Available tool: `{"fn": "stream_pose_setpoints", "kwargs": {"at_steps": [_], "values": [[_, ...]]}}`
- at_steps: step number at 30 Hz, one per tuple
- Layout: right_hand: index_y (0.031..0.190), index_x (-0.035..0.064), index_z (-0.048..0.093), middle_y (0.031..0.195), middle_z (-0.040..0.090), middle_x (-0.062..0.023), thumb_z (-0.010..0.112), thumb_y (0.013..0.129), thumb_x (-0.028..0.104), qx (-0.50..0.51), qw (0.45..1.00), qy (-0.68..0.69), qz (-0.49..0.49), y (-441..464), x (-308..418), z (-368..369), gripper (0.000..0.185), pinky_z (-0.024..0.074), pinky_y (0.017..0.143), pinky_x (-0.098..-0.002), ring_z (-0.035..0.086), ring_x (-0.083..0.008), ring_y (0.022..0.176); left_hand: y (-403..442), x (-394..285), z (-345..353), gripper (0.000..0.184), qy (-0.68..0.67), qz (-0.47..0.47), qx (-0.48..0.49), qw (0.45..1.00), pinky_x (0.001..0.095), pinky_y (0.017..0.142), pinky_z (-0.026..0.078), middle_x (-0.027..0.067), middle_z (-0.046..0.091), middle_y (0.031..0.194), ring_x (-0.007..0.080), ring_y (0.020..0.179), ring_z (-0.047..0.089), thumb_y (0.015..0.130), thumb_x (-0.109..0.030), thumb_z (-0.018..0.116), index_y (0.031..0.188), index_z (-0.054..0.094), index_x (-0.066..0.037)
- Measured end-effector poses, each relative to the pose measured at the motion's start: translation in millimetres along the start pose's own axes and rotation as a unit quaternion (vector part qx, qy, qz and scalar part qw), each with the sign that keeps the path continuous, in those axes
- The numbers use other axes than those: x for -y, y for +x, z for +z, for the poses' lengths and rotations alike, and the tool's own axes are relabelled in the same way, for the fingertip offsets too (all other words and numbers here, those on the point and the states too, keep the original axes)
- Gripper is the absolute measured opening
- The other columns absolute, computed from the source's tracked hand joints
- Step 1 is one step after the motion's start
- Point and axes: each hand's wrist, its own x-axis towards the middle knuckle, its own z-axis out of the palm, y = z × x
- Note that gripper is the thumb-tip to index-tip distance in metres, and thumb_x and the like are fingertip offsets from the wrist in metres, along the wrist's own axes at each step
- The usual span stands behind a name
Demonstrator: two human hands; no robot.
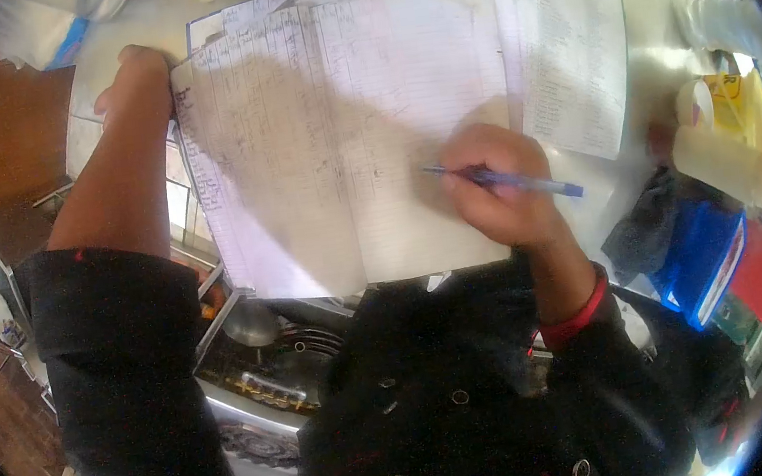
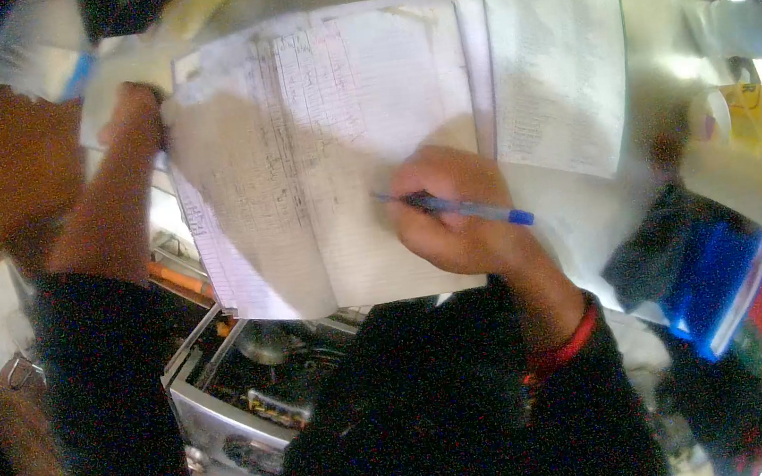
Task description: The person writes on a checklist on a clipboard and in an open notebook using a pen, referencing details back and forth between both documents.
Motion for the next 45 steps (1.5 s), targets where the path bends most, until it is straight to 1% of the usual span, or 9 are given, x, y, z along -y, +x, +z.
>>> {"fn": "stream_pose_setpoints", "kwargs": {"at_steps": [10,12,14,28,30,33,37,39,45], "values": [[0.07,0.0095,0.06,0.063,0.056,-0.0111,0.068,0.073,0.016,-0.052,0.997,-0.017,-0.063,4.2,-5.8,17.9,0.011,0.0426,0.055,-0.0447,0.055,-0.0346,0.059,-0.1,-9.1,5.6,0.068,-0.055,-0.039,-0.022,0.997,0.0536,0.105,0.034,0.0232,0.033,0.148,0.0387,0.128,0.042,0.092,-0.037,0.048,0.148,0.029,-0.005],[0.069,0.0103,0.06,0.061,0.056,-0.0103,0.069,0.073,0.016,-0.051,0.996,-0.047,-0.061,4.3,-6.1,18.1,0.011,0.0428,0.055,-0.0446,0.055,-0.0333,0.058,16.1,-6.3,11.6,0.062,0.196,0.061,-0.006,0.979,0.0526,0.102,0.037,0.0224,0.037,0.145,0.0364,0.126,0.045,0.093,-0.034,0.049,0.146,0.034,-0.005],[0.07,0.01,0.061,0.063,0.056,-0.0108,0.069,0.073,0.016,-0.052,0.995,-0.055,-0.065,4.2,-5.9,17.9,0.01,0.043,0.056,-0.0446,0.055,-0.0333,0.058,-11.1,-1.9,0.7,0.06,-0.002,-0.019,0.011,1.0,0.0515,0.101,0.037,0.0229,0.039,0.144,0.0356,0.126,0.045,0.094,-0.036,0.047,0.145,0.036,-0.006],[0.077,0.0018,0.058,0.072,0.058,-0.0125,0.065,0.073,0.001,-0.011,0.984,-0.159,-0.083,-7.0,-15.3,29.3,0.008,0.0427,0.058,-0.0366,0.056,-0.0268,0.064,-16.3,15.1,-9.4,0.058,-0.011,-0.003,0.005,1.0,0.0587,0.104,0.034,0.026,0.024,0.152,0.0449,0.134,0.036,0.094,-0.033,0.048,0.148,0.035,-0.019],[0.079,0.0025,0.057,0.072,0.056,-0.0101,0.063,0.077,0.002,-0.137,0.984,-0.06,-0.097,-9.5,-23.9,30.7,0.006,0.0399,0.056,-0.0334,0.052,-0.0216,0.063,-19.0,12.8,-12.5,0.058,0.004,0.001,0.017,1.0,0.0597,0.104,0.034,0.0264,0.022,0.153,0.0462,0.136,0.035,0.094,-0.033,0.048,0.149,0.035,-0.02],[0.076,0.0054,0.057,0.074,0.057,-0.0082,0.062,0.077,0.004,-0.166,0.958,0.226,0.054,-13.3,-24.9,20.0,0.005,0.0429,0.057,-0.0317,0.052,-0.0182,0.063,-33.2,14.4,-26.0,0.058,0.147,0.105,0.069,0.981,0.0592,0.104,0.035,0.0278,0.017,0.154,0.0479,0.135,0.036,0.094,-0.033,0.048,0.149,0.035,-0.024],[0.081,0.0021,0.057,0.077,0.058,-0.0078,0.058,0.08,0.001,-0.183,0.944,0.266,0.068,-7.9,-14.3,-17.9,0.002,0.0414,0.057,-0.0273,0.052,-0.0141,0.065,-20.4,14.1,-16.7,0.055,0.113,0.09,0.051,0.988,0.0535,0.103,0.039,0.0281,0.026,0.151,0.0456,0.134,0.038,0.094,-0.032,0.05,0.147,0.039,-0.025],[0.085,0.0012,0.058,0.079,0.058,-0.0071,0.058,0.084,0.003,-0.25,0.944,0.211,0.032,0.2,-15.8,-64.3,0.002,0.0415,0.056,-0.0254,0.051,-0.0128,0.064,44.9,29.2,18.0,0.057,0.337,0.285,0.037,0.897,0.0531,0.103,0.038,0.0258,0.032,0.148,0.0428,0.133,0.039,0.091,-0.035,0.053,0.145,0.039,-0.02],[0.103,-0.0011,0.065,0.081,0.065,-0.0068,0.062,0.088,0.013,-0.393,0.916,0.07,0.028,23.6,-45.9,-161.9,0.021,0.041,0.057,-0.0228,0.053,-0.0109,0.065,18.0,10.4,20.3,0.085,-0.163,-0.086,-0.007,0.983,0.0498,0.108,0.032,0.0263,0.03,0.148,0.0417,0.133,0.037,0.082,-0.051,0.055,0.144,0.025,0.001]]}}
